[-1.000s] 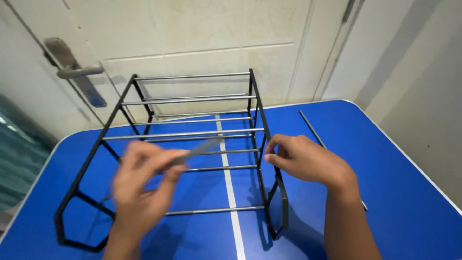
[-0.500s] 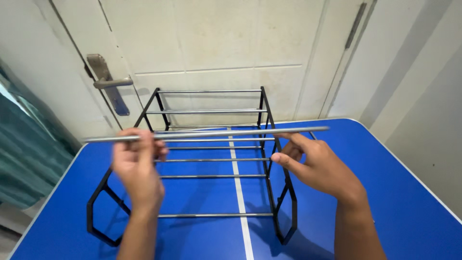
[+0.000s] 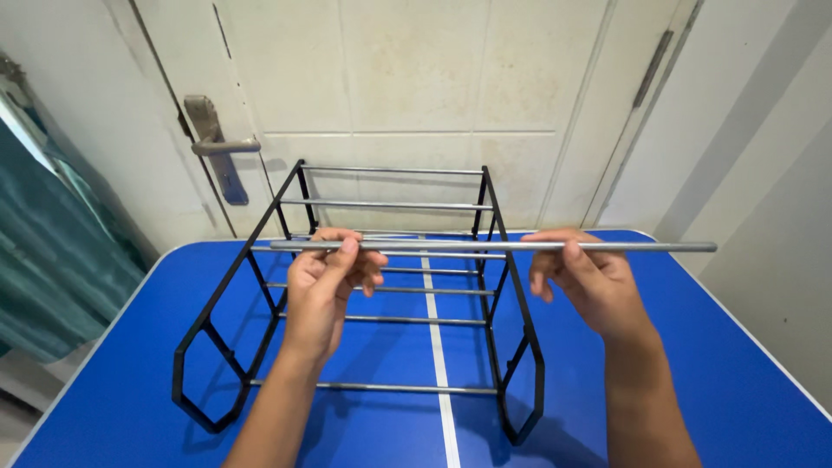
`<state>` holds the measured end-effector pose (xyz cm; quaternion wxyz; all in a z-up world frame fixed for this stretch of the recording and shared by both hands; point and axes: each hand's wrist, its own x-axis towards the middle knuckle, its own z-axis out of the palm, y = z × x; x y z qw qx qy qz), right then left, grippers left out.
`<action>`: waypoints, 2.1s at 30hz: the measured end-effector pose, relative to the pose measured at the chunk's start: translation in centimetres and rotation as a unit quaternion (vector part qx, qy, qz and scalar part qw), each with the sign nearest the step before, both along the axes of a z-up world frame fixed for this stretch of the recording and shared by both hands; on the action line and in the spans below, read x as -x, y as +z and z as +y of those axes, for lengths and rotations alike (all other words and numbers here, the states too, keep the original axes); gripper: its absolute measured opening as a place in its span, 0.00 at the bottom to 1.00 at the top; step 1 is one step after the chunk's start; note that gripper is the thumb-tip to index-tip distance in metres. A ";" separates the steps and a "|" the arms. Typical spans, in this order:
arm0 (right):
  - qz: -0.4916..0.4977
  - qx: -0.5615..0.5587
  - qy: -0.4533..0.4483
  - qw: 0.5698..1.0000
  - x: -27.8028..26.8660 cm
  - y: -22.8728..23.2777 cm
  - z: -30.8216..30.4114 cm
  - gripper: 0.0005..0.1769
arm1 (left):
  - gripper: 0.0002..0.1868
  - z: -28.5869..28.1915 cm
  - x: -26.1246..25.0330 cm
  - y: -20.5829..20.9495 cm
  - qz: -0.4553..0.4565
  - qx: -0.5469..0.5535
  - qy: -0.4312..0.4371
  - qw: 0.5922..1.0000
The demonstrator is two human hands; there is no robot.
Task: The person assembles a metal rack by inserting multiple silver rods into two black side frames on a blue table. The person repeatedly inserts and removes rods, adjusting their positions within the frame slots.
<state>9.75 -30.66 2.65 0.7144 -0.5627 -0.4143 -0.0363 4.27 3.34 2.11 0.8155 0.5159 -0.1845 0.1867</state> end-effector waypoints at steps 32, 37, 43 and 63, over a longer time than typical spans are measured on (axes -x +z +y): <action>-0.257 0.285 -0.369 0.846 1.6 1.7 6.2 0.15 | 0.15 -7.4 4.7 0.0 -0.192 -0.317 0.095 0.924; -0.212 0.305 -0.364 0.854 0.7 0.9 5.5 0.14 | 0.14 -7.6 4.2 -0.5 -0.171 -0.304 0.097 0.932; -0.106 0.228 -0.322 0.913 0.8 0.8 5.6 0.14 | 0.17 -6.7 2.8 -1.6 -0.106 -0.188 -0.014 0.976; -0.224 0.218 -0.343 0.886 2.6 1.5 7.1 0.20 | 0.21 -4.5 0.5 -2.6 -0.046 -0.074 -0.027 0.996</action>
